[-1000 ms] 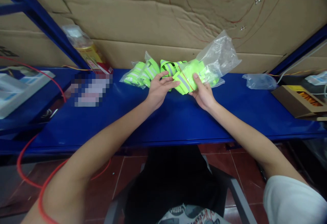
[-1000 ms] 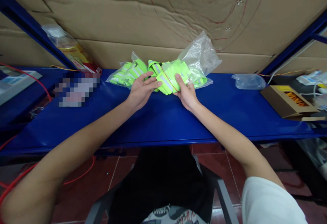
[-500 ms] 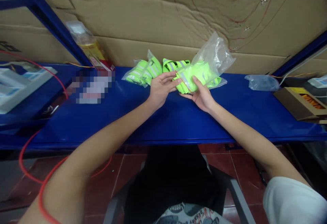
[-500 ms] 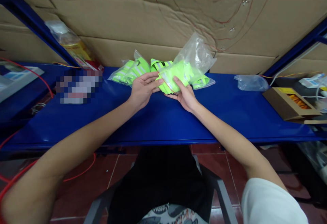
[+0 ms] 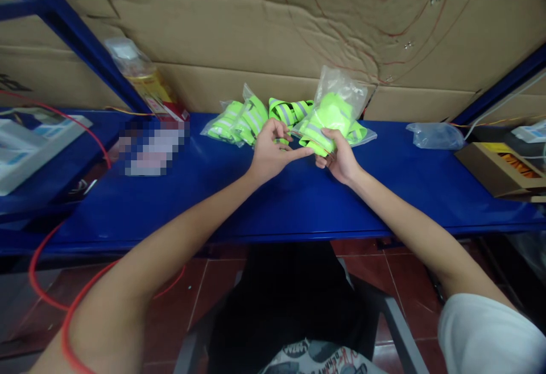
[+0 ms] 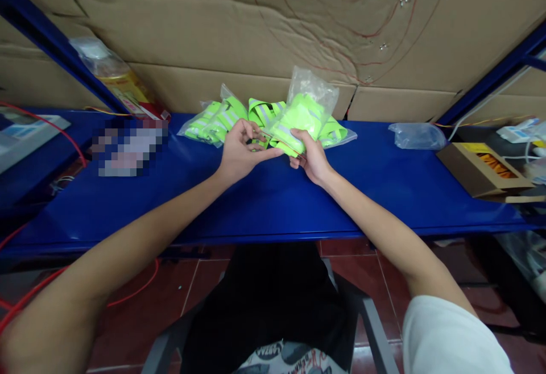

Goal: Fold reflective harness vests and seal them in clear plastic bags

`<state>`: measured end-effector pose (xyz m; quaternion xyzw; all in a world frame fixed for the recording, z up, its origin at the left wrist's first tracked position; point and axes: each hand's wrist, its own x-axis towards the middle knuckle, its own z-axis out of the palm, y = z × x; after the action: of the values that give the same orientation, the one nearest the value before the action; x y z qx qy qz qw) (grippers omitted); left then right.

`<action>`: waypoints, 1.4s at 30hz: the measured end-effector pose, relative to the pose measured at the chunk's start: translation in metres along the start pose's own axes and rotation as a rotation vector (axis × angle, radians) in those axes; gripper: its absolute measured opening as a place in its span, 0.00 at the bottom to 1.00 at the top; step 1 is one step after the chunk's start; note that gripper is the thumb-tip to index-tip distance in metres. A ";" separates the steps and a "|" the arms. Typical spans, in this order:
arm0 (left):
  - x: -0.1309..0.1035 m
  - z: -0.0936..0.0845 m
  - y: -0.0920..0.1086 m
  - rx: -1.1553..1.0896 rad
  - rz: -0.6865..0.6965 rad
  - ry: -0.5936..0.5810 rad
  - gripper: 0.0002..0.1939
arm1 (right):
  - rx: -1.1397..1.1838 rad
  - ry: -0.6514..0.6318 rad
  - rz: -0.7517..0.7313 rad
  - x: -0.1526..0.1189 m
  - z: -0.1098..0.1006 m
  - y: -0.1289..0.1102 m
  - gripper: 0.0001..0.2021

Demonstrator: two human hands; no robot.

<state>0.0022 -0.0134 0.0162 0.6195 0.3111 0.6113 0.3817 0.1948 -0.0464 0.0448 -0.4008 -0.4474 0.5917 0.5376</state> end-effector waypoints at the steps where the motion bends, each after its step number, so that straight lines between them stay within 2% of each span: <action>1: -0.001 0.000 0.001 -0.009 0.001 -0.025 0.37 | -0.005 -0.012 0.020 0.000 -0.001 0.000 0.23; 5: -0.006 0.000 0.007 0.083 0.029 -0.227 0.47 | -0.093 -0.060 0.044 0.002 -0.009 0.001 0.23; 8: -0.007 -0.001 0.007 0.129 0.058 -0.326 0.42 | -0.209 -0.086 -0.024 0.002 -0.016 0.001 0.22; 11: -0.006 -0.002 0.000 0.166 0.111 -0.279 0.32 | -0.305 -0.167 -0.034 0.001 -0.018 -0.002 0.25; 15: -0.003 -0.004 -0.010 0.235 0.108 -0.109 0.25 | -0.324 -0.224 0.052 -0.001 -0.009 -0.003 0.31; 18: 0.003 -0.010 -0.018 0.326 0.105 -0.052 0.25 | -0.296 -0.123 0.064 0.000 -0.002 0.003 0.37; 21: 0.011 -0.017 -0.025 0.403 0.123 -0.057 0.23 | -0.286 0.019 -0.003 0.000 -0.003 0.012 0.53; 23: 0.014 -0.021 -0.028 0.425 0.131 -0.074 0.21 | -0.316 0.015 -0.068 0.000 -0.007 0.017 0.60; 24: 0.015 -0.022 -0.029 0.431 0.134 -0.085 0.21 | -0.355 -0.013 -0.109 -0.001 -0.010 0.019 0.59; 26: 0.014 -0.022 -0.029 0.444 0.139 -0.109 0.23 | -0.470 -0.060 -0.207 0.000 -0.016 0.022 0.49; 28: 0.011 -0.020 -0.028 0.475 0.153 -0.137 0.27 | -0.574 -0.057 -0.300 0.002 -0.023 0.023 0.38; 30: 0.008 -0.017 -0.027 0.516 0.172 -0.181 0.33 | -0.640 -0.026 -0.358 0.005 -0.028 0.023 0.33; 33: 0.006 -0.014 -0.028 0.558 0.184 -0.241 0.36 | -0.726 0.011 -0.417 0.009 -0.036 0.020 0.28; 37: 0.008 -0.015 -0.030 0.605 0.153 -0.273 0.29 | -0.795 0.045 -0.442 0.013 -0.042 0.018 0.24; 42: 0.008 -0.017 -0.025 0.613 0.178 -0.278 0.23 | -0.797 0.055 -0.433 0.017 -0.043 0.022 0.24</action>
<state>-0.0122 0.0083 -0.0017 0.8073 0.3703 0.4301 0.1616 0.2282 -0.0255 0.0117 -0.4893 -0.6992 0.2363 0.4645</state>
